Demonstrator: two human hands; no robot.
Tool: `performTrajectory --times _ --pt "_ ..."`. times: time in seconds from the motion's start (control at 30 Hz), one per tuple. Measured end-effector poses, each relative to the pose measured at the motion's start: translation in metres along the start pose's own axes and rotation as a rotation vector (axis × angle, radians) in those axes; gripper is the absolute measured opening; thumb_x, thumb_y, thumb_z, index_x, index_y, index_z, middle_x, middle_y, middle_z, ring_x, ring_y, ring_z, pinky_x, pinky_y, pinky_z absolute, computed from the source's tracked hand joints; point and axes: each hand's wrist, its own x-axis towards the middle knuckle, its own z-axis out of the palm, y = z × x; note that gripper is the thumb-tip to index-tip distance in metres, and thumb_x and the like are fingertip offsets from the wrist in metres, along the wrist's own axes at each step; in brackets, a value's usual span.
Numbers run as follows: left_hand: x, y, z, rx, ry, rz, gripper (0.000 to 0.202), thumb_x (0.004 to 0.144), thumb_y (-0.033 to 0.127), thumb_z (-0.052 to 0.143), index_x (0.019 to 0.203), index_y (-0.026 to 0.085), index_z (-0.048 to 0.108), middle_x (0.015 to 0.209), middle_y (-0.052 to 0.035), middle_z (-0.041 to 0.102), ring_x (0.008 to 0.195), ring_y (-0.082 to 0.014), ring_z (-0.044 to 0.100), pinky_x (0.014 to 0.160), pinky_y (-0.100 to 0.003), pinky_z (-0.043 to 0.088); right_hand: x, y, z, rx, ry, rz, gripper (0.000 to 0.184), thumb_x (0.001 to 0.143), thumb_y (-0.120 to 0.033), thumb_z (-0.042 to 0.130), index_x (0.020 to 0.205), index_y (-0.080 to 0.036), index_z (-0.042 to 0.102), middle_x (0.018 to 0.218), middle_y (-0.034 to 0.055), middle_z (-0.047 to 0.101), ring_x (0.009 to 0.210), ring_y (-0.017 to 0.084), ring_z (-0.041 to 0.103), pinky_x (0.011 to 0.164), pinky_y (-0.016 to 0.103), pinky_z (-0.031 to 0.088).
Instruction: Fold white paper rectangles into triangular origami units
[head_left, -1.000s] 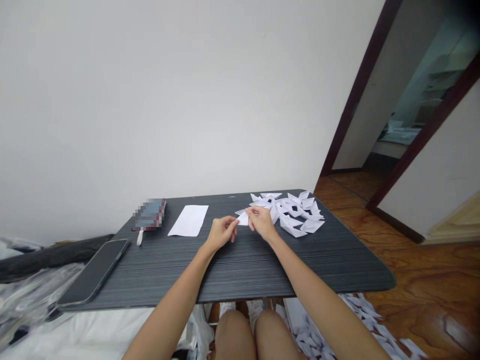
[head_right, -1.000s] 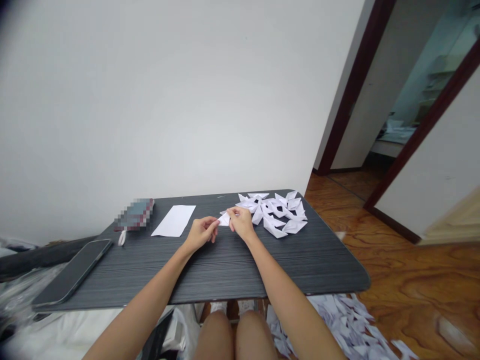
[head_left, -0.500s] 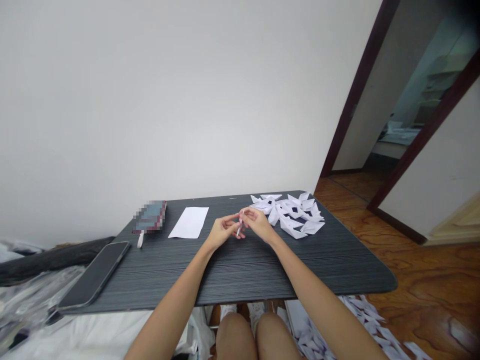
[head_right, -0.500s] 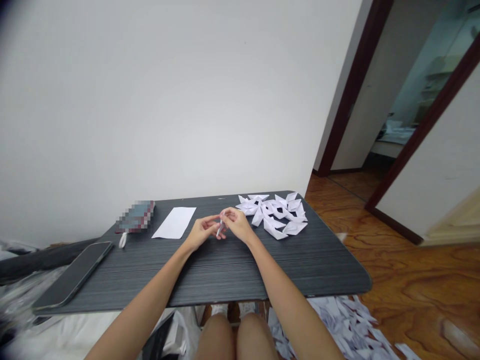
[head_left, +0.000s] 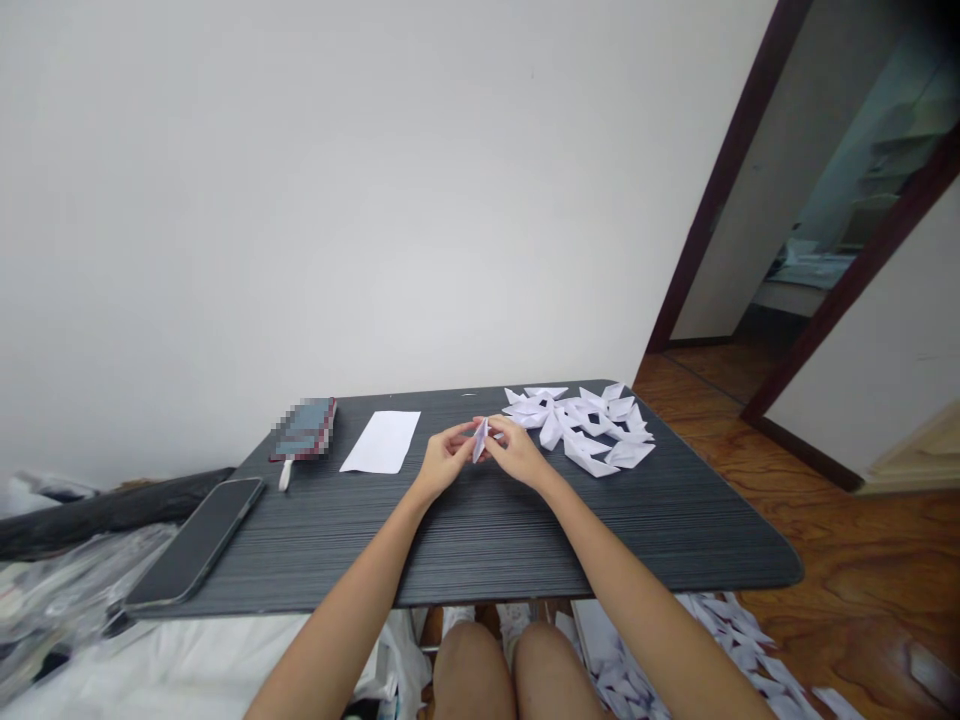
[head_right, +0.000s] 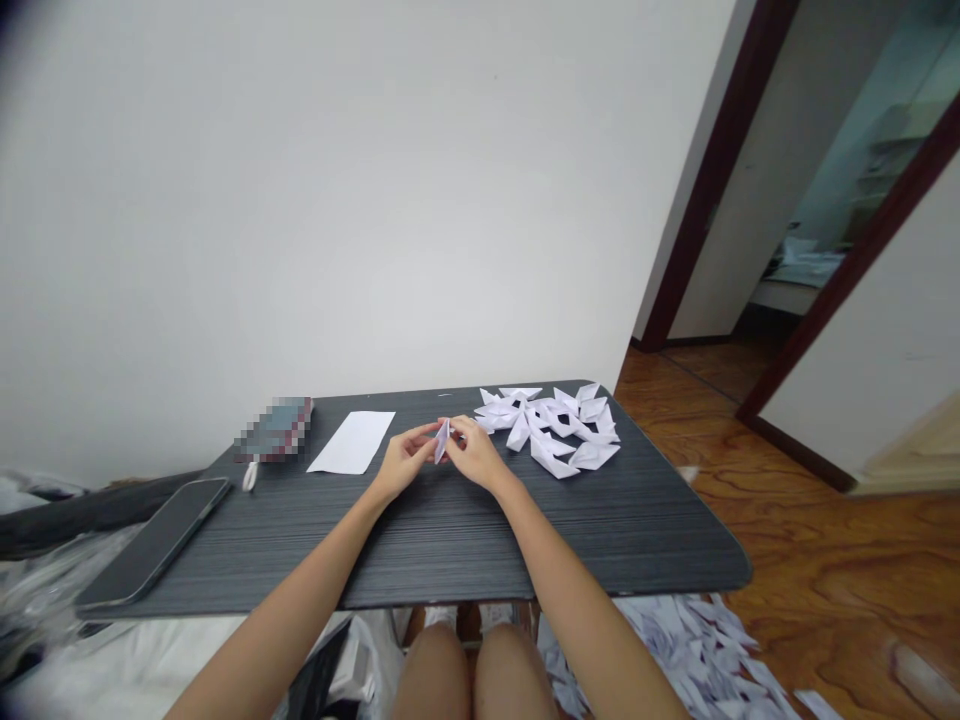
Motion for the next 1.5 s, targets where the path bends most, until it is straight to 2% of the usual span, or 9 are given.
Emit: performTrajectory --times 0.27,0.6,0.7,0.8,0.9,1.1,1.2,1.33,1.5 --pt "0.001 -0.004 0.001 0.031 0.023 0.09 0.028 0.073 0.027 0.049 0.097 0.014 0.05 0.063 -0.0001 0.061 0.058 -0.013 0.06 0.063 -0.029 0.052 -0.003 0.005 0.003 -0.211 0.072 -0.101 0.037 0.07 -0.005 0.04 0.1 -0.017 0.059 0.094 0.0074 0.058 0.086 0.016 0.053 0.076 0.03 0.044" --pt "0.004 -0.002 -0.004 -0.06 0.099 0.01 0.024 0.066 0.032 0.058 0.075 0.01 0.056 0.069 -0.0045 0.063 0.064 -0.0159 0.061 0.067 -0.032 0.05 -0.002 0.001 0.001 -0.099 0.072 -0.125 0.032 0.07 -0.008 0.043 0.088 -0.022 0.065 0.1 0.0046 0.058 0.093 0.015 0.053 0.085 0.031 0.04" --pt "0.004 -0.003 -0.003 0.022 0.069 0.054 0.029 0.063 0.031 0.063 0.082 0.012 0.053 0.074 -0.004 0.063 0.065 -0.0146 0.061 0.067 -0.029 0.049 0.0 0.006 0.004 0.068 0.112 -0.027 0.022 0.07 -0.018 0.051 0.086 -0.021 0.065 0.099 0.005 0.057 0.087 0.015 0.054 0.077 0.03 0.045" --pt "0.002 -0.003 -0.002 0.067 0.03 0.083 0.04 0.064 0.03 0.062 0.098 0.015 0.047 0.078 -0.0044 0.063 0.067 -0.0145 0.062 0.065 -0.027 0.048 0.002 0.015 0.006 0.291 0.144 0.139 0.033 0.064 -0.027 0.059 0.095 -0.018 0.061 0.091 0.006 0.058 0.072 0.014 0.057 0.062 0.029 0.049" --pt "0.001 -0.004 -0.001 0.13 0.007 0.08 0.046 0.065 0.031 0.061 0.104 0.014 0.046 0.078 -0.0057 0.064 0.067 -0.0155 0.062 0.065 -0.026 0.048 0.003 0.019 0.004 0.348 0.118 0.233 0.027 0.06 -0.029 0.062 0.082 -0.014 0.064 0.076 0.0058 0.061 0.065 0.015 0.058 0.06 0.029 0.048" --pt "0.003 -0.006 -0.002 0.17 -0.067 0.006 0.032 0.069 0.04 0.054 0.079 0.009 0.058 0.074 -0.0086 0.065 0.068 -0.0197 0.062 0.062 -0.028 0.048 0.002 0.012 -0.001 0.287 0.138 0.228 0.018 0.057 -0.03 0.064 0.065 -0.014 0.065 0.065 0.0041 0.062 0.06 0.015 0.056 0.059 0.028 0.045" --pt "0.002 -0.007 -0.003 0.132 -0.145 -0.05 0.036 0.072 0.042 0.05 0.078 0.007 0.057 0.068 -0.0095 0.065 0.061 -0.0202 0.063 0.059 -0.028 0.048 0.001 0.007 -0.001 0.328 0.124 0.273 0.021 0.058 -0.033 0.064 0.064 -0.013 0.063 0.051 0.0002 0.057 0.044 0.01 0.049 0.042 0.022 0.038" --pt "0.001 -0.006 -0.003 0.163 -0.17 0.005 0.034 0.07 0.04 0.054 0.078 0.007 0.056 0.068 -0.0103 0.065 0.057 -0.0183 0.062 0.059 -0.026 0.047 -0.001 0.006 -0.001 0.353 0.075 0.32 0.025 0.062 -0.037 0.06 0.068 -0.013 0.06 0.036 -0.0061 0.041 0.028 0.004 0.031 0.029 0.018 0.019" --pt "0.0 -0.004 -0.002 0.174 -0.192 -0.005 0.033 0.071 0.04 0.053 0.077 0.007 0.056 0.064 -0.0095 0.064 0.053 -0.0177 0.062 0.055 -0.025 0.047 -0.001 0.01 0.001 0.259 0.087 0.306 0.025 0.065 -0.039 0.056 0.069 -0.015 0.06 0.032 -0.0068 0.037 0.026 0.005 0.03 0.028 0.018 0.018"
